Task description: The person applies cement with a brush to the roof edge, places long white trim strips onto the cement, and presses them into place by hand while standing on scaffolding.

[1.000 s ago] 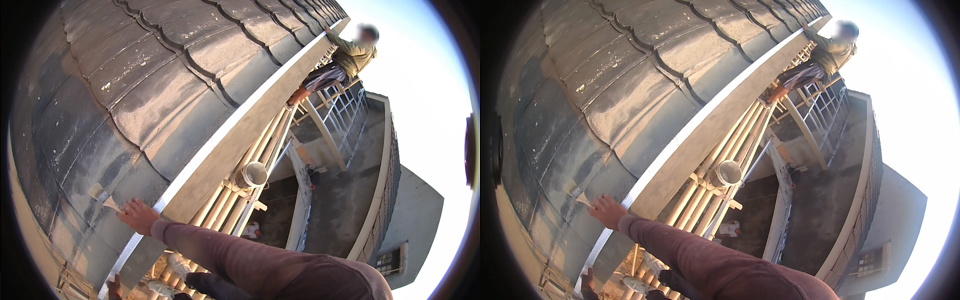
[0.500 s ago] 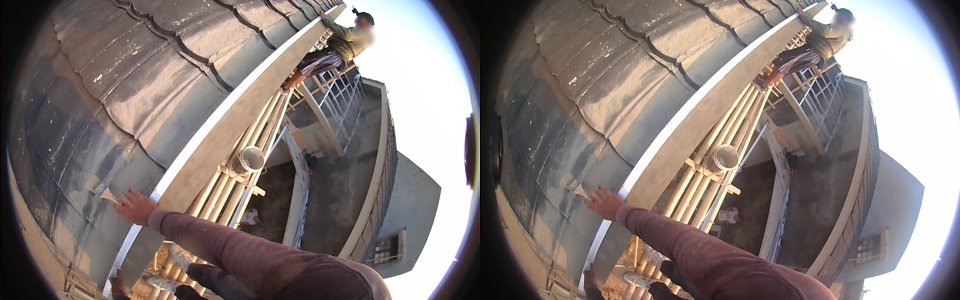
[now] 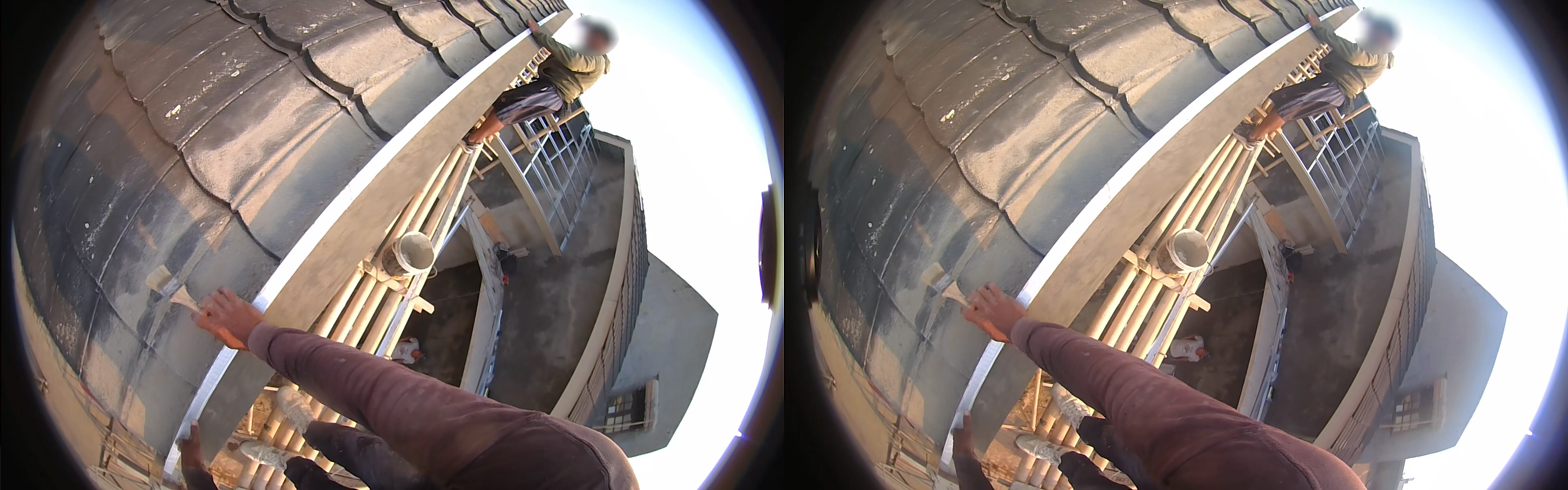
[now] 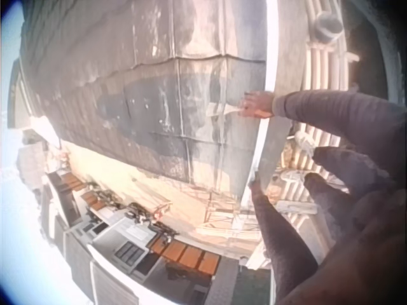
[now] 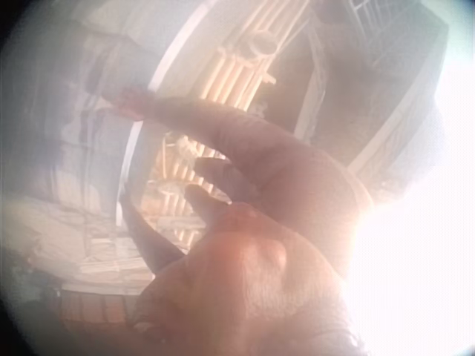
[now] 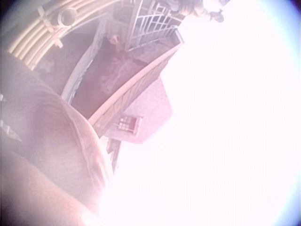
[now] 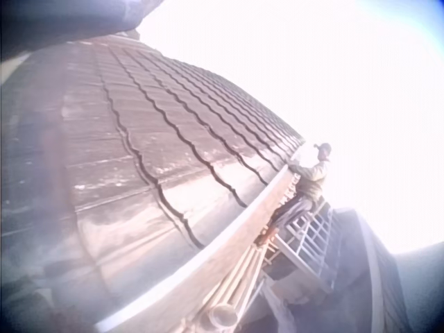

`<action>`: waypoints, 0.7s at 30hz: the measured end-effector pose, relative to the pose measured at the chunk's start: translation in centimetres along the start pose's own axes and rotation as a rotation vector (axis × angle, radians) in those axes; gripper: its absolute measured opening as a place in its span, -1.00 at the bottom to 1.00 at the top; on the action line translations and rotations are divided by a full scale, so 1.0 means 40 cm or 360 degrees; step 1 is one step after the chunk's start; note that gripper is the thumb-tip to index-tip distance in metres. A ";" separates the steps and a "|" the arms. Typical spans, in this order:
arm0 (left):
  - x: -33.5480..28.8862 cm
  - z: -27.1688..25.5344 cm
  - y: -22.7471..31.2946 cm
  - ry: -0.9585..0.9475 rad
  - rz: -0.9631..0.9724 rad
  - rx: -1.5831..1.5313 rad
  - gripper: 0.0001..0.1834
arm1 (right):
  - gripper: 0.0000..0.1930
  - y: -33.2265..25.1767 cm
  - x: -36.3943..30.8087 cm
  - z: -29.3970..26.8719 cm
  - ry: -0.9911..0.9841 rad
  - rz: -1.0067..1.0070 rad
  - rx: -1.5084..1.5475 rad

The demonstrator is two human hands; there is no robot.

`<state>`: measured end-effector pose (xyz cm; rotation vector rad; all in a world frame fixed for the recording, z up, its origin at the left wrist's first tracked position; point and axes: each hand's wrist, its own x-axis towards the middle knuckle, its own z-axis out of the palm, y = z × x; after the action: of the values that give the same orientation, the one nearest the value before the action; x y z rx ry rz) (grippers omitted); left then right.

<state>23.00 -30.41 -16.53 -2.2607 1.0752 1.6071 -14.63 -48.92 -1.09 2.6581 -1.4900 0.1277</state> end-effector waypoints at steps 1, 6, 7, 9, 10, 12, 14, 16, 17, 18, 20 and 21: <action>-0.023 -0.002 0.019 0.0002 0.0055 -0.0028 0.39 | -0.59 0.001 0.001 -0.001 0.0080 -0.0004 0.0012; -0.110 -0.033 0.102 -0.0047 0.0138 -0.0040 0.39 | -0.58 0.003 0.002 -0.014 0.0024 -0.0026 0.0028; -0.115 -0.037 0.108 -0.0062 0.0088 -0.0017 0.39 | -0.58 0.004 0.002 -0.018 0.0085 -0.0019 0.0080; -0.111 -0.037 0.108 -0.0068 0.0054 -0.0043 0.40 | -0.58 0.004 0.002 -0.025 0.0031 -0.0025 0.0112; -0.103 -0.034 0.102 -0.0049 0.0014 -0.0053 0.41 | -0.58 0.004 0.002 -0.029 0.0032 -0.0020 0.0151; -0.086 -0.022 0.086 -0.0034 -0.0064 -0.0070 0.42 | -0.58 0.004 0.002 -0.034 -0.0025 0.0000 0.0189; -0.067 -0.010 0.071 -0.0018 -0.0049 -0.0083 0.42 | -0.57 0.004 0.003 -0.035 0.0006 -0.0018 0.0152; -0.054 -0.003 0.064 0.0013 -0.0056 -0.0062 0.41 | -0.55 0.005 0.003 -0.032 -0.0001 -0.0025 0.0128; -0.051 -0.003 0.063 0.0030 -0.0065 -0.0035 0.40 | -0.55 0.006 0.003 -0.030 -0.0009 -0.0026 0.0127; -0.050 -0.004 0.063 0.0047 -0.0073 -0.0008 0.39 | -0.54 0.007 0.002 -0.027 -0.0078 -0.0026 0.0124; -0.053 -0.010 0.065 -0.0037 0.0027 -0.0061 0.37 | -0.55 0.009 0.000 -0.021 -0.0006 -0.0051 0.0055; -0.056 -0.014 0.066 -0.0059 0.0066 -0.0085 0.36 | -0.56 0.010 -0.001 -0.018 -0.0060 -0.0054 0.0004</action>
<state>21.39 -31.57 -13.66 -2.2467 1.0899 1.7063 -15.02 -49.01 -0.37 2.7009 -1.4549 0.0774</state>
